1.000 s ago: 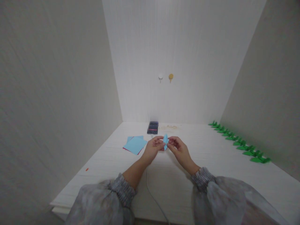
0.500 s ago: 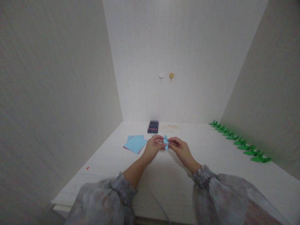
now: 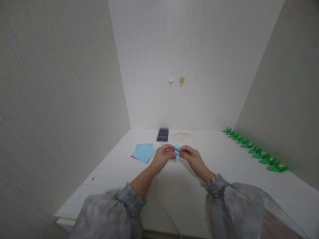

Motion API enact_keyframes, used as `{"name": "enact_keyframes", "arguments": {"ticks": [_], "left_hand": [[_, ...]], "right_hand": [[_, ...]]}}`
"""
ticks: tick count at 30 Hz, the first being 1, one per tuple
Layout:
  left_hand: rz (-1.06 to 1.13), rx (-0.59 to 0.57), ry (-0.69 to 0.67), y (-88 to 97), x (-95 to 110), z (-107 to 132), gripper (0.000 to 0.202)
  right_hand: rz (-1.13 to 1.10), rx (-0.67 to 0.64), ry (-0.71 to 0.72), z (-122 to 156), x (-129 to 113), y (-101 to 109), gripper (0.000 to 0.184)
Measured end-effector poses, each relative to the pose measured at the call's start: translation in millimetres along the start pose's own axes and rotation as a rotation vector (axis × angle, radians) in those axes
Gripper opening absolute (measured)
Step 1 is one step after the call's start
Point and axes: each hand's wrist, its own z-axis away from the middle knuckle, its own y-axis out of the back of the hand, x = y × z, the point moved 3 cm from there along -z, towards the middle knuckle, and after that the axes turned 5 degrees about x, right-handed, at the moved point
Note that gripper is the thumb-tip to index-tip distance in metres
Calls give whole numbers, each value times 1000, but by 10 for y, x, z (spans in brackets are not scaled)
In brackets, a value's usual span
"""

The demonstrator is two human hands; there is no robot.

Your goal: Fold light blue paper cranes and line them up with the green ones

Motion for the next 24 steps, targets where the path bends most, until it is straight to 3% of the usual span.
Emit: {"name": "enact_keyframes", "arguments": {"ticks": [7, 24], "left_hand": [[-32, -8, 11, 9, 33, 18, 18], [-88, -29, -9, 42, 59, 36, 19]], "right_hand": [[37, -48, 66, 18, 4, 12, 11], [210, -133, 214, 32, -119, 46, 13]]}}
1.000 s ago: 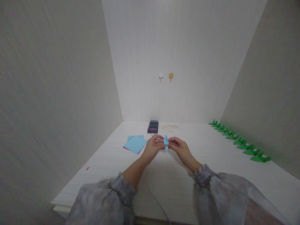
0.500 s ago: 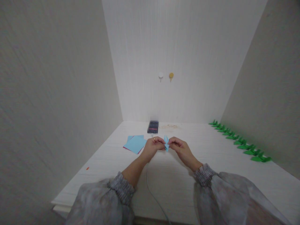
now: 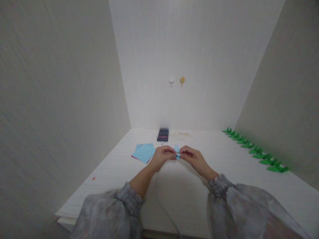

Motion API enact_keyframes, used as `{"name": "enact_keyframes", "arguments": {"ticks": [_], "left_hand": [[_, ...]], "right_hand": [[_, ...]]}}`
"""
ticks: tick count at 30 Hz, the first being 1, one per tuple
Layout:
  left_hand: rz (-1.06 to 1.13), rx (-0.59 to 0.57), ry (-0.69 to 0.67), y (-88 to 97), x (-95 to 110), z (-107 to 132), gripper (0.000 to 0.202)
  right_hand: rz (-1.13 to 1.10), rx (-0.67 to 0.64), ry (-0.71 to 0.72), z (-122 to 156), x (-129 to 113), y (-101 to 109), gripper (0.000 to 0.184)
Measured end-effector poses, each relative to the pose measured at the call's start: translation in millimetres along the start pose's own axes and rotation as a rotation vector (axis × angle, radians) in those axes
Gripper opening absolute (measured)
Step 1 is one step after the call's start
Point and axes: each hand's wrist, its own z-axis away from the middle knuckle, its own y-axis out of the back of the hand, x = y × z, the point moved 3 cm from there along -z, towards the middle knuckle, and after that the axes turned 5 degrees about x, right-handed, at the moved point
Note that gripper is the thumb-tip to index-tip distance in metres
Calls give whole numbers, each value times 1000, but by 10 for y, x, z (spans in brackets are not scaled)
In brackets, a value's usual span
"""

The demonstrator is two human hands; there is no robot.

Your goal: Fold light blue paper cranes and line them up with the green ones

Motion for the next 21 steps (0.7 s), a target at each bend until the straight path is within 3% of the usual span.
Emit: {"name": "enact_keyframes", "arguments": {"ticks": [15, 21], "left_hand": [[53, -27, 16, -22, 40, 7, 15], [7, -13, -4, -2, -18, -17, 24]], "right_hand": [[17, -10, 96, -3, -28, 48, 10], [-39, 19, 5, -4, 3, 9, 8]]}}
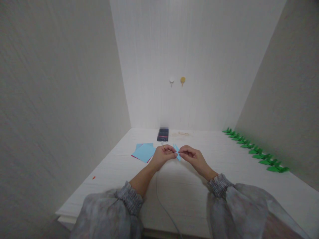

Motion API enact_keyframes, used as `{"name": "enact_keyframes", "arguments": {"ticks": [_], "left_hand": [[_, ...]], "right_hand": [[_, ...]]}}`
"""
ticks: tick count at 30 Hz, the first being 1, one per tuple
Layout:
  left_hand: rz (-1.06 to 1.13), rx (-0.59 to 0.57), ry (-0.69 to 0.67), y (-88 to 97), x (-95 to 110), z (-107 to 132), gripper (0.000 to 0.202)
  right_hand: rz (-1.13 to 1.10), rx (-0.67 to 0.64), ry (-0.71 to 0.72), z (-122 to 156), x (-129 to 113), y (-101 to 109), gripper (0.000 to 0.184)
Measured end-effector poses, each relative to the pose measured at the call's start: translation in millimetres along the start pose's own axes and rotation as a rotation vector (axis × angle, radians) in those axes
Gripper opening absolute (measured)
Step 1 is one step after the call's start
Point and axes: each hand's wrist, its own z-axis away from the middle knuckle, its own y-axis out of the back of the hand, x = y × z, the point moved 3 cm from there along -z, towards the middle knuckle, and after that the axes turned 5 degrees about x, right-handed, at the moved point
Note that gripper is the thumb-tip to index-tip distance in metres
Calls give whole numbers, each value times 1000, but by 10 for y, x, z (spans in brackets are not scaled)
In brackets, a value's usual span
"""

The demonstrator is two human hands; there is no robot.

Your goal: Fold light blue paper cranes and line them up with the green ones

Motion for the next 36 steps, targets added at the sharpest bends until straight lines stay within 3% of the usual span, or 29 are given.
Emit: {"name": "enact_keyframes", "arguments": {"ticks": [5, 10, 17, 24, 32, 36], "left_hand": [[0, 7, -62, -6, 14, -24, 29], [-23, -4, -74, -13, 1, -46, 33], [0, 6, -55, -41, -16, -52, 37], [5, 62, -72, -76, 37, -52, 48], [37, 56, -58, -67, 116, -35, 50], [75, 10, -89, -53, 95, -36, 47]], "right_hand": [[-157, 55, -163, -7, 128, -40, 19], [-112, 67, -224, -7, 160, -37, 12], [7, 91, -197, -2, 137, -21, 13], [197, 133, -74, 11, 66, -36, 13], [175, 153, -38, 20, 9, -79, 15], [104, 140, -85, 19, 67, -84, 17]]}}
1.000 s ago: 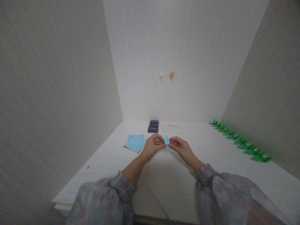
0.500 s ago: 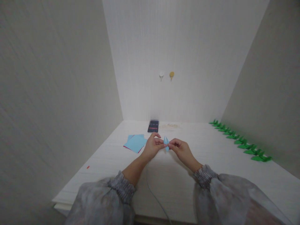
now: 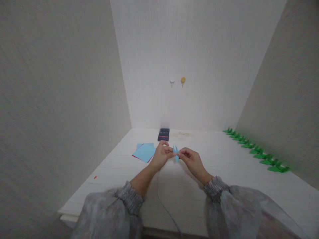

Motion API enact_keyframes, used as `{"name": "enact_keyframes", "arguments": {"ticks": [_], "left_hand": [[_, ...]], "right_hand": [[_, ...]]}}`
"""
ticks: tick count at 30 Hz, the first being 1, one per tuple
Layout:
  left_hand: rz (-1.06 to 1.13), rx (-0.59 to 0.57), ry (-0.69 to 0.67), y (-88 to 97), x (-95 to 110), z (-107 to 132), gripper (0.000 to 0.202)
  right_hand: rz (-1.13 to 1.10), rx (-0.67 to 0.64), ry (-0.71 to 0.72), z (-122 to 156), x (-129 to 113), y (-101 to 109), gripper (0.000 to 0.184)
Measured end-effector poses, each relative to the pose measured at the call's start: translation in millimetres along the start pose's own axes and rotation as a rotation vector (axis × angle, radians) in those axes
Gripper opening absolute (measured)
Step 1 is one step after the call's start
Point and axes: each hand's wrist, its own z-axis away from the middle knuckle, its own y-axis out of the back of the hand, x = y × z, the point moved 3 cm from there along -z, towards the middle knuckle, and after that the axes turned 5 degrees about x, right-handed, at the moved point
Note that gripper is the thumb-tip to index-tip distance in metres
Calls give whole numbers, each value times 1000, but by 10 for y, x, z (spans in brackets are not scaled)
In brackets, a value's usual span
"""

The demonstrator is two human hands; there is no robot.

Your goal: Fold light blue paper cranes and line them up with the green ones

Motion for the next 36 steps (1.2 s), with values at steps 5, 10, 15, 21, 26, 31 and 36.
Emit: {"name": "enact_keyframes", "arguments": {"ticks": [5, 10, 15, 21, 26, 31, 36], "left_hand": [[-10, 21, -10, -3, -56, -20, 44], [-37, 42, 9, -9, -92, -29, 45], [-76, 27, 7, -6, -82, -8, 48], [-52, 10, 2, -33, -40, 4, 49], [7, 11, 23, -18, -62, 10, 44], [69, -8, 63, -13, -91, 17, 46], [82, 68, 36, 19, -72, 8, 52]], "right_hand": [[-29, -24, -74, -14, 109, -15, 20], [-17, -45, -86, -14, 152, -15, 19], [-28, -102, -59, 16, 170, -23, 20], [23, -111, -24, 37, 71, -25, 23], [46, -82, -49, 25, 41, -10, 24], [-25, -52, -76, 18, 77, 6, 21], [-160, -54, -142, 11, 83, -20, 19]]}}
